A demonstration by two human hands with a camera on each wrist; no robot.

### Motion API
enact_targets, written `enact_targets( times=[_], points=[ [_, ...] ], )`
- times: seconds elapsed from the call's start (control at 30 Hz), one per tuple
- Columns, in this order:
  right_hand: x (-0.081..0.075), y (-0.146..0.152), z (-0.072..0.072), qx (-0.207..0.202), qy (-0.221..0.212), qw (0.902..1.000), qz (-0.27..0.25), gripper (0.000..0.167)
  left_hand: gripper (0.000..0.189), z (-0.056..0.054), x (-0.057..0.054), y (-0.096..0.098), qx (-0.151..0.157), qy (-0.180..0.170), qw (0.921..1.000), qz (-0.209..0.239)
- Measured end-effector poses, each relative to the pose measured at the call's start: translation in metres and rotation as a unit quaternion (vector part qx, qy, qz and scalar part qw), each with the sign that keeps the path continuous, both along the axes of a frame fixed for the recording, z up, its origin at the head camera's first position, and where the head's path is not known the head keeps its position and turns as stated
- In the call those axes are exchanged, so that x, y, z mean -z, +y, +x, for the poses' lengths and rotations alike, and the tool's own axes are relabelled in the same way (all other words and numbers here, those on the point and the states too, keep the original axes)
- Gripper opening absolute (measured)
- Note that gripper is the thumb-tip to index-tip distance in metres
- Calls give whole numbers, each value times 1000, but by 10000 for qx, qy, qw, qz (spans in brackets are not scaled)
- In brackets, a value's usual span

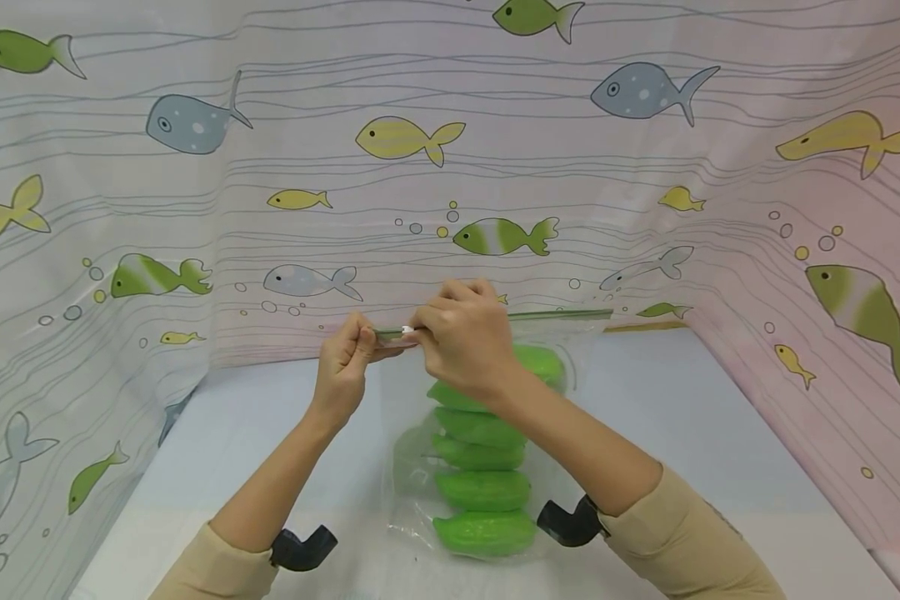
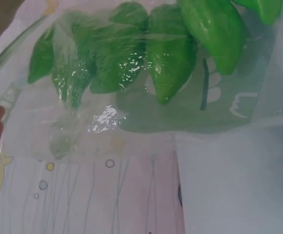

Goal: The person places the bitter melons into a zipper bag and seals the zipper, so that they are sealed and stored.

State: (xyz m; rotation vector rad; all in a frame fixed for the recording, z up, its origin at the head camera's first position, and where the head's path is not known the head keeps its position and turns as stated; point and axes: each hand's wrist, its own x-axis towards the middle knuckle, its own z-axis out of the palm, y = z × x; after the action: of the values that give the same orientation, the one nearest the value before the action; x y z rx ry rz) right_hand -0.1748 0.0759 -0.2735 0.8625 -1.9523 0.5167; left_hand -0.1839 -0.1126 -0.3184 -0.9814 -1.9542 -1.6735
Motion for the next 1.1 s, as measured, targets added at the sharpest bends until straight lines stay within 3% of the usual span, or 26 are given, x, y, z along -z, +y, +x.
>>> enact_targets(
  times=[0.37,1.1],
  points=[
    [4,16,-2,91,258,9996,-112,15,26,3,-1,-1,-84,-131,9999,8],
    [10,44,-3,215,377,9989,-178,13,25,4,3,-5,-297,131,9995,-43]
  ],
)
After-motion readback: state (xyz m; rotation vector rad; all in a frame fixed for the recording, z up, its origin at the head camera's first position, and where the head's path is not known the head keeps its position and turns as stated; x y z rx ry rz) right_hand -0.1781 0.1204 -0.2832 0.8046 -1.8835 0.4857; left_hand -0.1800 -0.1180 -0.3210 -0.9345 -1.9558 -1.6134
